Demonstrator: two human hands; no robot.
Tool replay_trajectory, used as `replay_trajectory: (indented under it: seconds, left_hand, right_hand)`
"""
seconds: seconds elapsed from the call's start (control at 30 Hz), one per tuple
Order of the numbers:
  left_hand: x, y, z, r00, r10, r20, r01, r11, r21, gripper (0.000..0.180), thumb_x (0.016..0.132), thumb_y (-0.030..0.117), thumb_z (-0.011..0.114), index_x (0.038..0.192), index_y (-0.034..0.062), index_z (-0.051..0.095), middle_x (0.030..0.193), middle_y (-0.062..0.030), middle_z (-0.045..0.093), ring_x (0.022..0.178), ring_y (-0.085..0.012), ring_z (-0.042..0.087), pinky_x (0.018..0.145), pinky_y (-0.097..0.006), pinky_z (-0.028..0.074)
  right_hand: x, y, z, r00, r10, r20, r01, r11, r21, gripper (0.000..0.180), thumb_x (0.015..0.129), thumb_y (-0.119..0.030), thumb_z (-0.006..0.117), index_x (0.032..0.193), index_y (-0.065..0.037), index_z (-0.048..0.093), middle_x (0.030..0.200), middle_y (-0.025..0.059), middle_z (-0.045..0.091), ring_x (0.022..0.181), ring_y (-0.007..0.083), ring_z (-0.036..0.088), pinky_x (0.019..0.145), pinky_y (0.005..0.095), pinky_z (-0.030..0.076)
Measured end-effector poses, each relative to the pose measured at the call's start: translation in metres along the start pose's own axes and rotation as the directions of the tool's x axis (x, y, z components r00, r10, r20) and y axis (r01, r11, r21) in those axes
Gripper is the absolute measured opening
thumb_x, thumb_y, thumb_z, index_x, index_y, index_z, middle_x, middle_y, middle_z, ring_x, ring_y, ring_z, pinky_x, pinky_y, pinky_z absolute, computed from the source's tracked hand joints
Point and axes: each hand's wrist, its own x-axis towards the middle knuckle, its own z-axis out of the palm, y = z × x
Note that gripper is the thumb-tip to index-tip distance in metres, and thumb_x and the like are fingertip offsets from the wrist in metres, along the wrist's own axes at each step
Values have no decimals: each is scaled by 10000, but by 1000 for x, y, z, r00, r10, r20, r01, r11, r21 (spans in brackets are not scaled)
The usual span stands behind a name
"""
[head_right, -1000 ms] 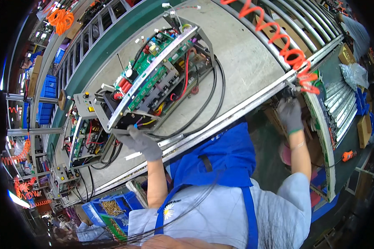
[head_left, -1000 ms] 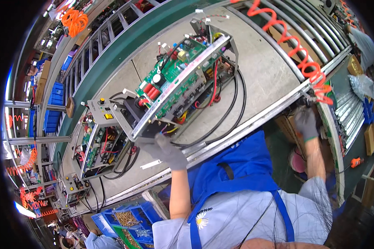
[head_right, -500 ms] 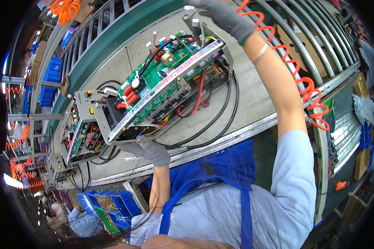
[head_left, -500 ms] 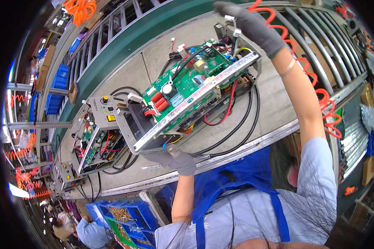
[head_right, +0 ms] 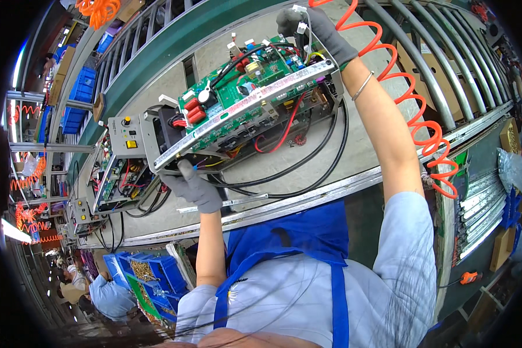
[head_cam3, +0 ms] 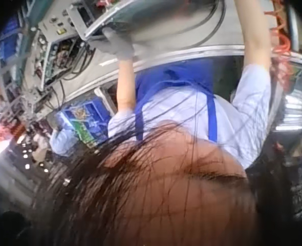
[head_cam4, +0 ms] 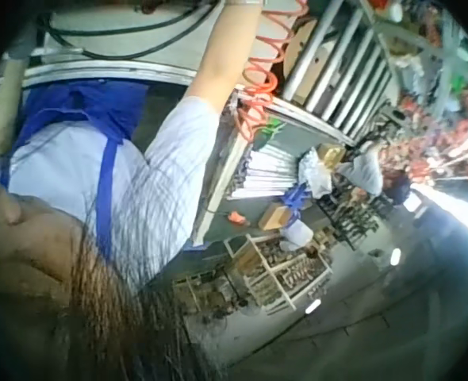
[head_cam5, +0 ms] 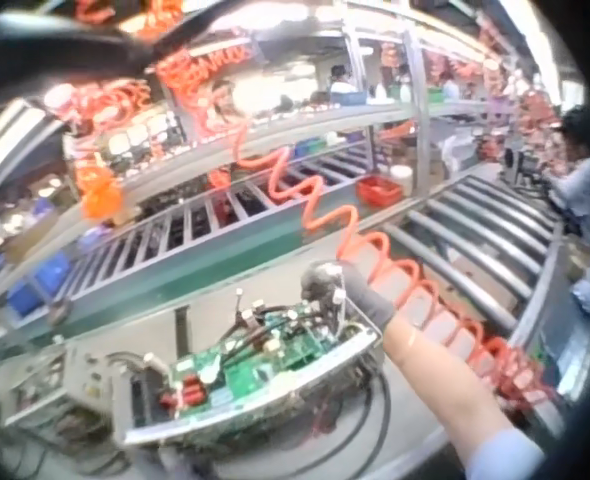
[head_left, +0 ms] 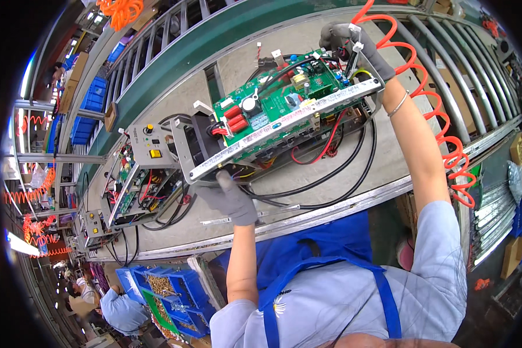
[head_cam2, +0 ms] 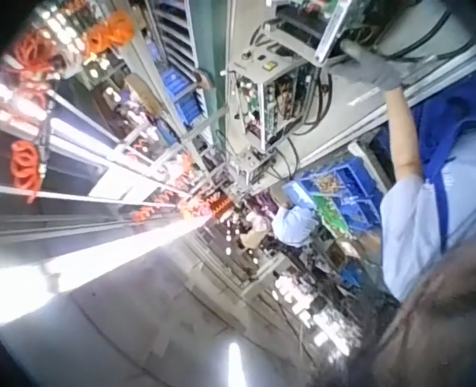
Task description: The person assembles an electronic device by securing a circuit board into a metal chassis using a pneumatic screwdriver. They repeatedly pick screws from bins, drive them into the board, and adjust the unit's position on the workbench.
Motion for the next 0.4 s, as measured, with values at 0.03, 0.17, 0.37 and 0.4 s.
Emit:
replay_trajectory:
  seconds: [0.03, 0.17, 0.37, 0.4]
  left_hand:
    - [3, 5, 3, 999, -37, 37, 37, 999, -19, 605, 951, 429, 578, 1352, -9, 465, 1254, -132, 559, 1046, -217, 527, 923, -331, 430]
    - [10, -4, 19, 992, -2, -125, 8, 999, 45, 528, 999, 452, 477, 1233, -17, 549, 1067, -141, 613, 923, -215, 531, 870, -324, 427]
    - [46, 26, 83, 998, 38, 43, -34, 996, -78, 519, 994, 481, 486, 1072, -27, 557, 949, -117, 565, 881, -192, 485, 842, -337, 408]
    - [58, 14, 93, 996, 48, 77, -42, 997, -68, 476, 995, 418, 456, 1162, -11, 579, 1055, -150, 610, 964, -197, 524, 924, -344, 403]
  right_hand:
    - [-2, -1, -6, 999, 5, -49, -5, 1000, 12, 349, 861, -369, 634, 937, -28, 654, 854, 46, 636, 805, 142, 611, 658, 249, 456]
    - [-7, -8, -5, 998, -56, -38, 59, 994, 92, 388, 864, -379, 637, 989, -12, 645, 896, 68, 642, 841, 160, 618, 704, 276, 487]
    - [-27, 7, -86, 883, -432, 184, 429, 580, -692, 291, 882, -124, 540, 1140, 8, 561, 906, 102, 644, 663, 143, 637, 629, 257, 583]
    - [-21, 5, -84, 882, -426, 200, 435, 579, -689, 291, 882, -124, 540, 1140, 8, 561, 906, 102, 644, 663, 143, 637, 629, 257, 583]
